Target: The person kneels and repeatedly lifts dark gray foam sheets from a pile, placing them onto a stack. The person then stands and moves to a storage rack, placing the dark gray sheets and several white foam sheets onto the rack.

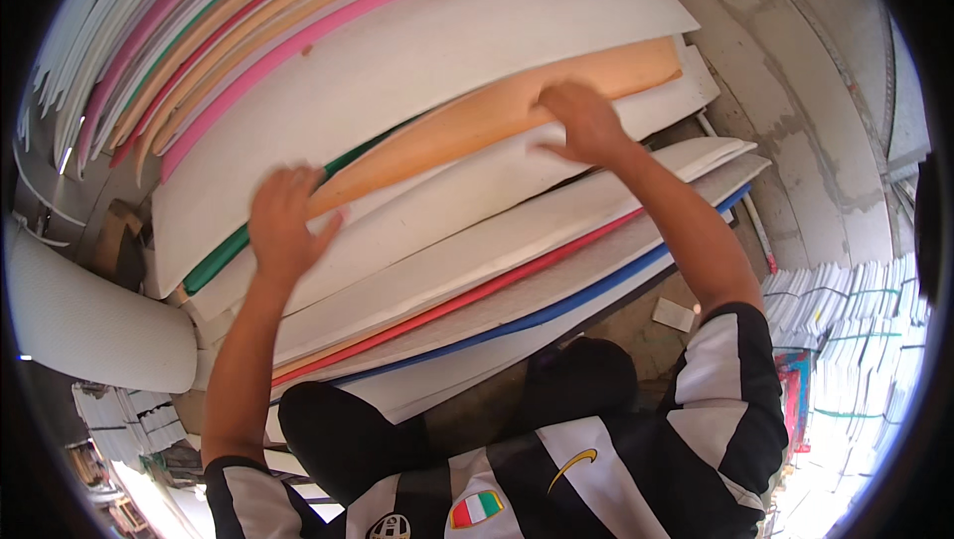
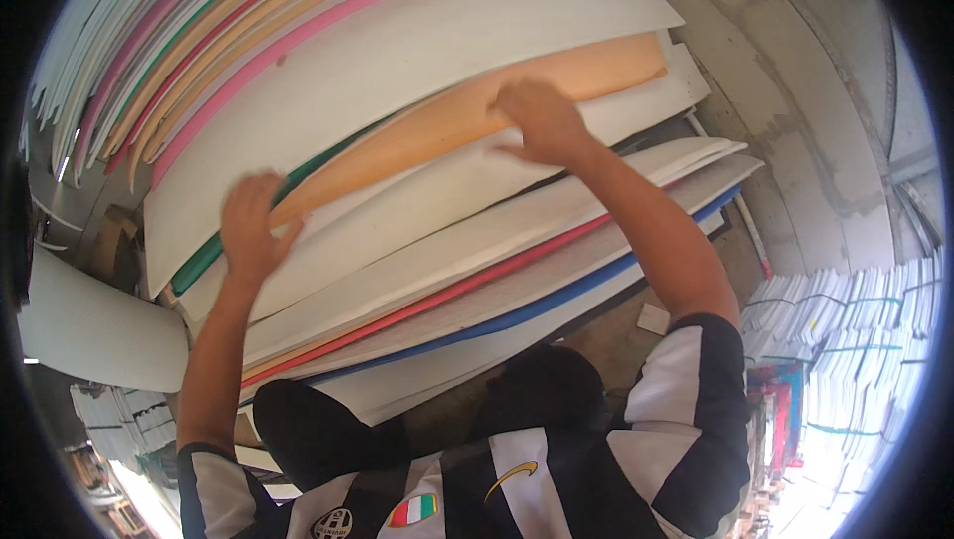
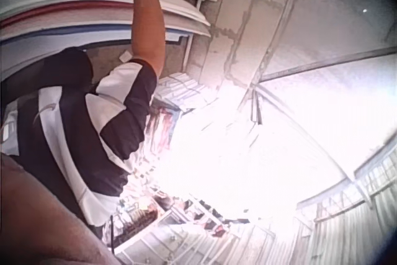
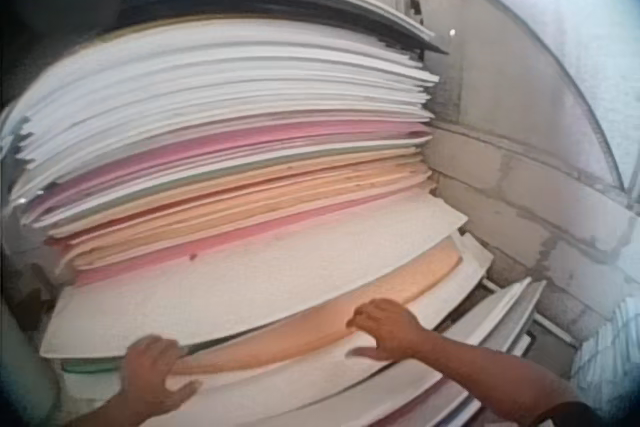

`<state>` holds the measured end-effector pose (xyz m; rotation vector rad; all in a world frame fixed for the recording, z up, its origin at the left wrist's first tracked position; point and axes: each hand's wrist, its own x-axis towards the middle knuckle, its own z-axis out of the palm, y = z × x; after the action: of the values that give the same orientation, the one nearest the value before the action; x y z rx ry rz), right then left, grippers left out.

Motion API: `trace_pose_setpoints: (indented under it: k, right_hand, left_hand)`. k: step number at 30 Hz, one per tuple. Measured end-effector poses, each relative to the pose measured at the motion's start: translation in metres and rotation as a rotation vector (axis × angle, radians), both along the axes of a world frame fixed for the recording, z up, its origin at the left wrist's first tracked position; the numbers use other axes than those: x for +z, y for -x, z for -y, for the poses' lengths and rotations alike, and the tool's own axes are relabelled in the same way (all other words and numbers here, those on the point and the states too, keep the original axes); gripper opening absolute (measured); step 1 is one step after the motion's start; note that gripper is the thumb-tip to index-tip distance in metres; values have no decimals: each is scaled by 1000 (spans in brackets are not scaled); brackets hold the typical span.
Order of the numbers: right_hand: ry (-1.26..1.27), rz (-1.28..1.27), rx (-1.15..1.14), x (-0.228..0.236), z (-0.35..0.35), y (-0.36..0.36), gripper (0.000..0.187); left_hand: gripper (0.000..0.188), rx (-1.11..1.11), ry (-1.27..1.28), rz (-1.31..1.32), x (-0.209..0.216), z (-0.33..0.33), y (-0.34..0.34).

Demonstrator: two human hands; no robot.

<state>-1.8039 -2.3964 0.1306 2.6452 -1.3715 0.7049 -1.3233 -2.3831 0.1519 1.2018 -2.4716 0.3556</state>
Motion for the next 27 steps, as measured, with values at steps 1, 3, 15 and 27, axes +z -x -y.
trace_pose_setpoints:
  k: [1,3,15,27]
  right_hand:
    - [-311,-86,53,2,-26,-1,58]
    - [-727,-205,100,-3,-73,9,68]
    - [-404,-309,-168,6,-53,40,25]
    - [259,36,-208,187,-16,31,50]
  left_hand:
    - [74,-79,-158,-47,-11,-23,5]
    - [74,-156,-681,-22,-9,-69,39]
    - [31,113,-714,217,-26,-65,5]
    - [39,271,-164,103,235,-64,28]
